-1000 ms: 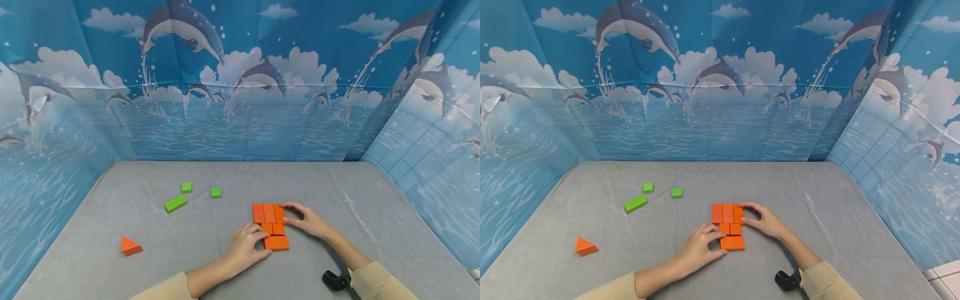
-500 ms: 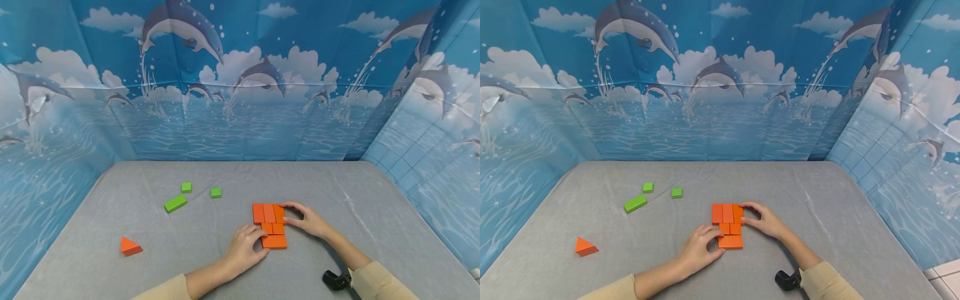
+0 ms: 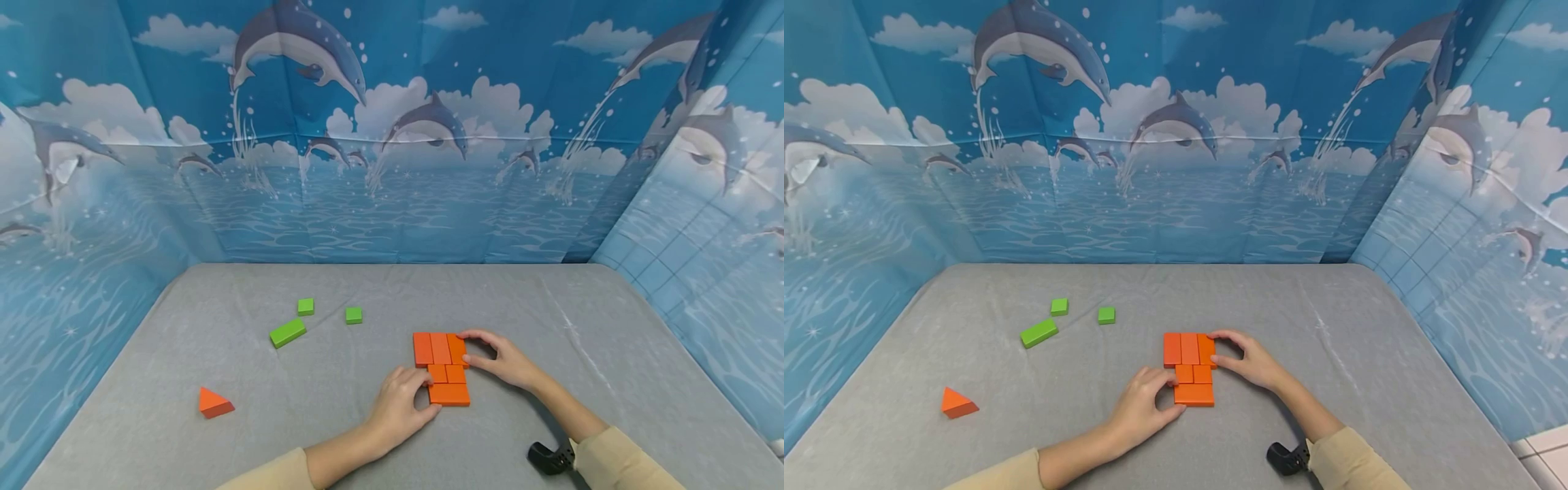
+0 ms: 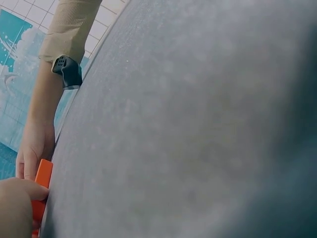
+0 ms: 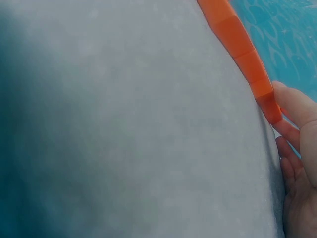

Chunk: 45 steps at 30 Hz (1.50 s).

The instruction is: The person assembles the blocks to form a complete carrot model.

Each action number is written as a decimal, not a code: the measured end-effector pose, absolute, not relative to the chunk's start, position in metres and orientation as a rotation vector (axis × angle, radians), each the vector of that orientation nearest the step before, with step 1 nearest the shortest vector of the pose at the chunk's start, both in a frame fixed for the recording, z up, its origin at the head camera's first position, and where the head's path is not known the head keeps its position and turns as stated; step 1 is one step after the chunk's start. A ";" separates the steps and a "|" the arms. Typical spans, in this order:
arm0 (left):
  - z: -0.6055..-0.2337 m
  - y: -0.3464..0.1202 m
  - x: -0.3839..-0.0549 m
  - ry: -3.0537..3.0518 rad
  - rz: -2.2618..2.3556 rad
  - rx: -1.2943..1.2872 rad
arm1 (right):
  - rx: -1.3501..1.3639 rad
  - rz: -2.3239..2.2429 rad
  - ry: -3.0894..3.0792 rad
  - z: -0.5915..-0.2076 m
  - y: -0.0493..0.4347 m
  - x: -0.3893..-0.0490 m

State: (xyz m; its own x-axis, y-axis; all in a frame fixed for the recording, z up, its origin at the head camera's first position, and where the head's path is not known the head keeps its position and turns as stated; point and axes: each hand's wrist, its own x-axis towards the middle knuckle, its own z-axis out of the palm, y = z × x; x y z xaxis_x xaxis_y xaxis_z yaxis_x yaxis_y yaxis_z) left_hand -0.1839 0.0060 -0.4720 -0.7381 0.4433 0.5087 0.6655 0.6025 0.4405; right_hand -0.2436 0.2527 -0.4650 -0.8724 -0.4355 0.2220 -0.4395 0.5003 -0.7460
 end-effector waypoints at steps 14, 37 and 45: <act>-0.473 0.006 -0.183 -2.511 -0.873 -0.911 | 0.794 1.369 -2.731 -0.465 0.253 -0.243; -0.452 -0.064 -0.196 -2.362 -1.147 -0.788 | 0.779 1.369 -2.745 -0.465 0.253 -0.244; -0.449 -0.169 -0.198 -2.319 -1.060 -0.722 | 0.781 1.353 -2.747 -0.466 0.253 -0.245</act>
